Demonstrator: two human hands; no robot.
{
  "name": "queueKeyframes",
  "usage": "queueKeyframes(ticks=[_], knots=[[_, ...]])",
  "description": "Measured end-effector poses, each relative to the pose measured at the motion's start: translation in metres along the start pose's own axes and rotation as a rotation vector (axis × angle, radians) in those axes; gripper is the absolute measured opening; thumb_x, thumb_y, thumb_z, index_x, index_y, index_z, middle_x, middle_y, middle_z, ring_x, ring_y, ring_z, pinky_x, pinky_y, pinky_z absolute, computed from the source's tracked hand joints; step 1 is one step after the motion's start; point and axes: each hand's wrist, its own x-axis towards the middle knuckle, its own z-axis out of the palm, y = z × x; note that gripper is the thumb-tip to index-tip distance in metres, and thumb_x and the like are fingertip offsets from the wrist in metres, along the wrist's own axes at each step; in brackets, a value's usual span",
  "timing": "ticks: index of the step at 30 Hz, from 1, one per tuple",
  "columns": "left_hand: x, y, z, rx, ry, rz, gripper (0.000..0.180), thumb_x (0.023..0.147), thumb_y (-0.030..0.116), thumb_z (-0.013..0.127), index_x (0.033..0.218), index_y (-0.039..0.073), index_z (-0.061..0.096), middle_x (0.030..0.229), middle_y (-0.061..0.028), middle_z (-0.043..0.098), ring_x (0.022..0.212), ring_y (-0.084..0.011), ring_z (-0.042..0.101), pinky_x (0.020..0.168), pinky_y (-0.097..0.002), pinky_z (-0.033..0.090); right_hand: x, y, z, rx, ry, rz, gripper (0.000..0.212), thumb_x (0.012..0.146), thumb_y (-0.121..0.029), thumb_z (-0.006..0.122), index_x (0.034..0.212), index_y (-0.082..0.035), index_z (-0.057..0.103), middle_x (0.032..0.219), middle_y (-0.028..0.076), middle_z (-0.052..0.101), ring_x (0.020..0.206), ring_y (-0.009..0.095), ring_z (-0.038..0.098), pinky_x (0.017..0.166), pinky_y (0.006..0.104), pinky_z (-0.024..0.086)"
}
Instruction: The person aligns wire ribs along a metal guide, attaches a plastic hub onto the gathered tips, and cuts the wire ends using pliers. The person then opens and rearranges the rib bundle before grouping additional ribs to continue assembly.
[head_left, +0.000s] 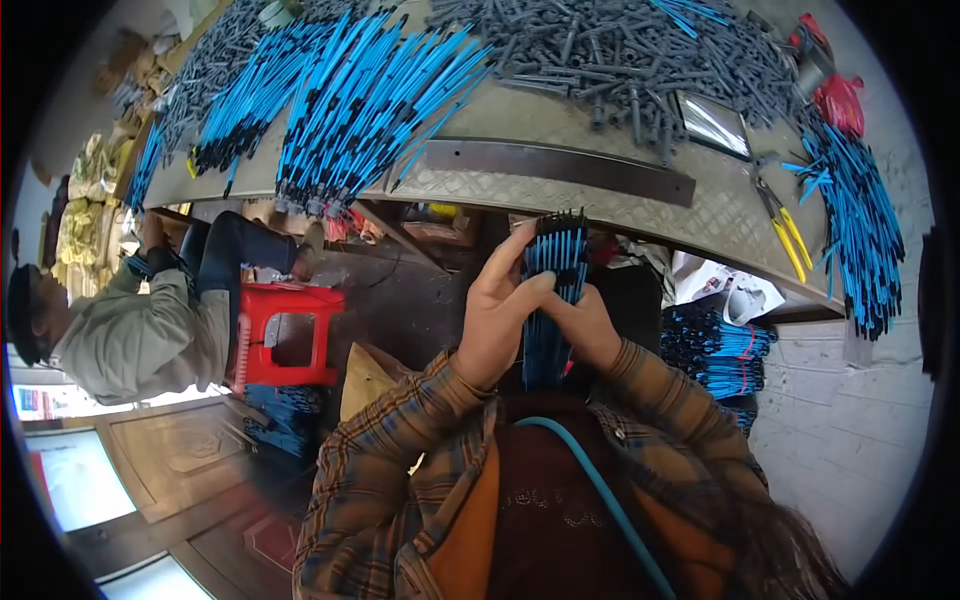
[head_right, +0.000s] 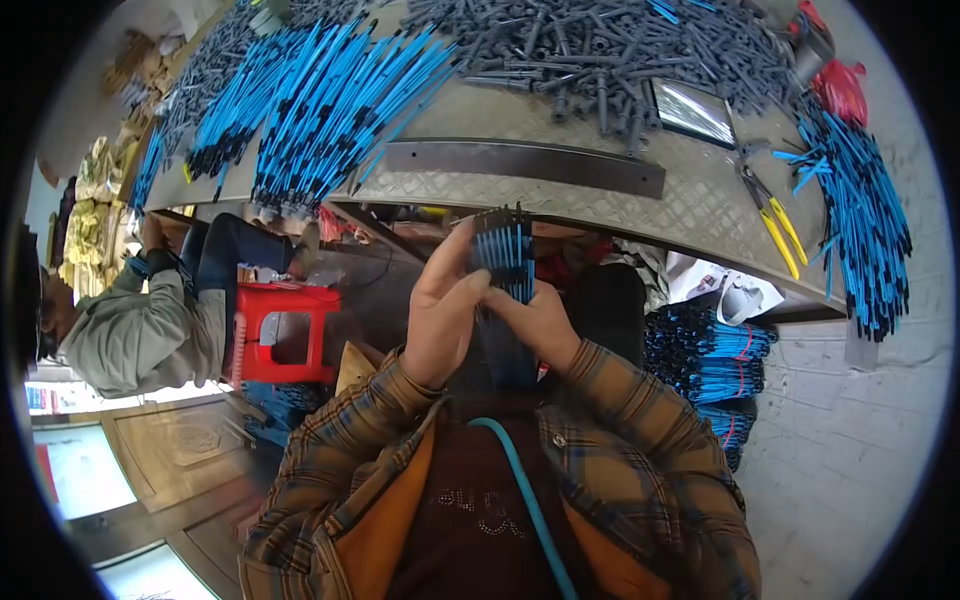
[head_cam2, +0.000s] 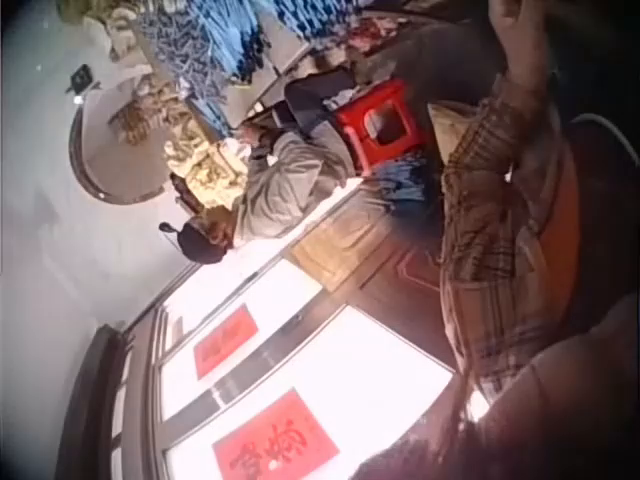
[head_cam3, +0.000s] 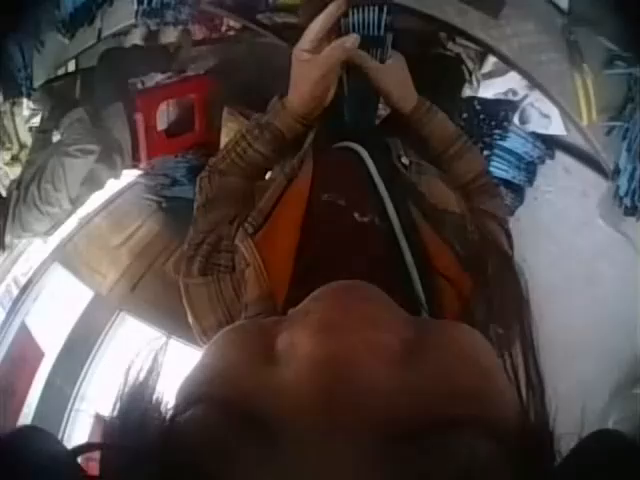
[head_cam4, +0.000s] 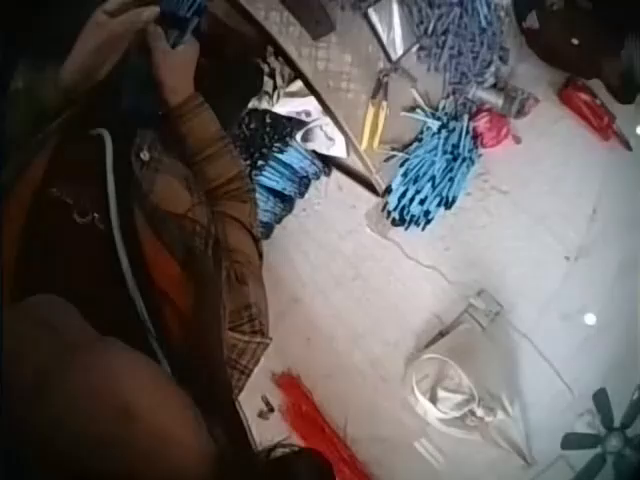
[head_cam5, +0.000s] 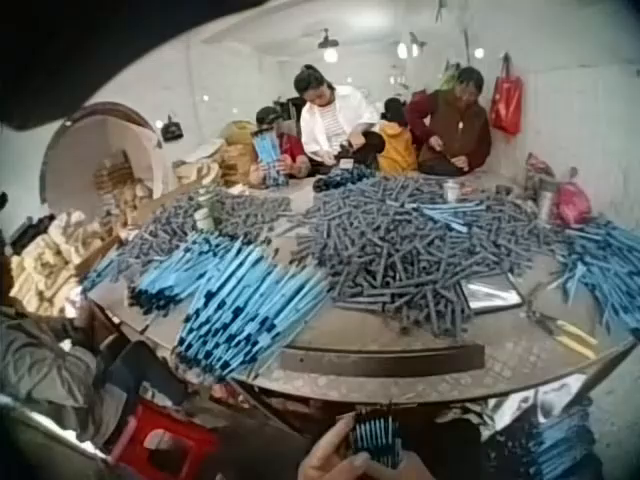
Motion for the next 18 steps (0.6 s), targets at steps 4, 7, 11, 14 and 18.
queueKeyframes(ticks=[4, 7, 11, 14, 18], knots=[[-0.006, -0.006, -0.005, 0.049, 0.169, 0.090, 0.021, 0.085, 0.003, 0.056, 0.106, 0.000, 0.054, 0.095, -0.0021, 0.056, 0.084, -0.0073, 0.052, 0.072, -0.0221, 0.043, -0.003, 0.008, -0.006, -0.007, -0.066, 0.067, 0.027, 0.085, -0.028, 0.062, 0.093, -0.002, 0.059, 0.079, 0.005, 0.063, 0.071, 0.011, 0.060, 0.062, 0.0249, 0.049], [0.008, 0.004, -0.017, 0.130, 0.219, 0.091, 0.017, 0.086, 0.006, 0.058, 0.102, 0.001, 0.056, 0.090, -0.0010, 0.057, 0.079, -0.0061, 0.052, 0.069, -0.0205, 0.042, -0.006, 0.004, -0.003, 0.005, -0.053, 0.063, 0.027, 0.085, -0.028, 0.062, 0.093, -0.002, 0.059, 0.077, 0.005, 0.063, 0.069, 0.012, 0.061, 0.062, 0.0254, 0.050], [0.020, 0.012, -0.022, 0.295, 0.085, 0.016, 0.011, 0.086, 0.010, 0.059, 0.094, 0.002, 0.057, 0.083, 0.0000, 0.058, 0.071, -0.0041, 0.051, 0.062, -0.0180, 0.041, -0.008, 0.001, 0.000, 0.005, -0.037, 0.058, 0.027, 0.085, -0.029, 0.061, 0.091, -0.002, 0.059, 0.076, 0.006, 0.063, 0.068, 0.012, 0.061, 0.061, 0.0254, 0.050], [0.024, 0.011, -0.028, 0.352, 0.043, 0.030, 0.008, 0.086, 0.011, 0.059, 0.089, 0.003, 0.058, 0.077, 0.0010, 0.058, 0.067, -0.0041, 0.052, 0.058, -0.0169, 0.040, -0.008, -0.001, 0.000, -0.003, -0.028, 0.047, 0.027, 0.085, -0.029, 0.061, 0.089, -0.002, 0.060, 0.076, 0.006, 0.063, 0.069, 0.012, 0.061, 0.061, 0.0250, 0.050], [0.029, 0.011, -0.028, 0.328, 0.004, 0.041, 0.008, 0.087, 0.011, 0.058, 0.090, 0.004, 0.058, 0.077, 0.0003, 0.059, 0.067, -0.0050, 0.052, 0.057, -0.0174, 0.041, -0.006, 0.000, -0.002, -0.015, -0.036, 0.032, 0.028, 0.085, -0.030, 0.061, 0.088, -0.002, 0.060, 0.076, 0.005, 0.063, 0.068, 0.011, 0.060, 0.061, 0.0244, 0.049]])
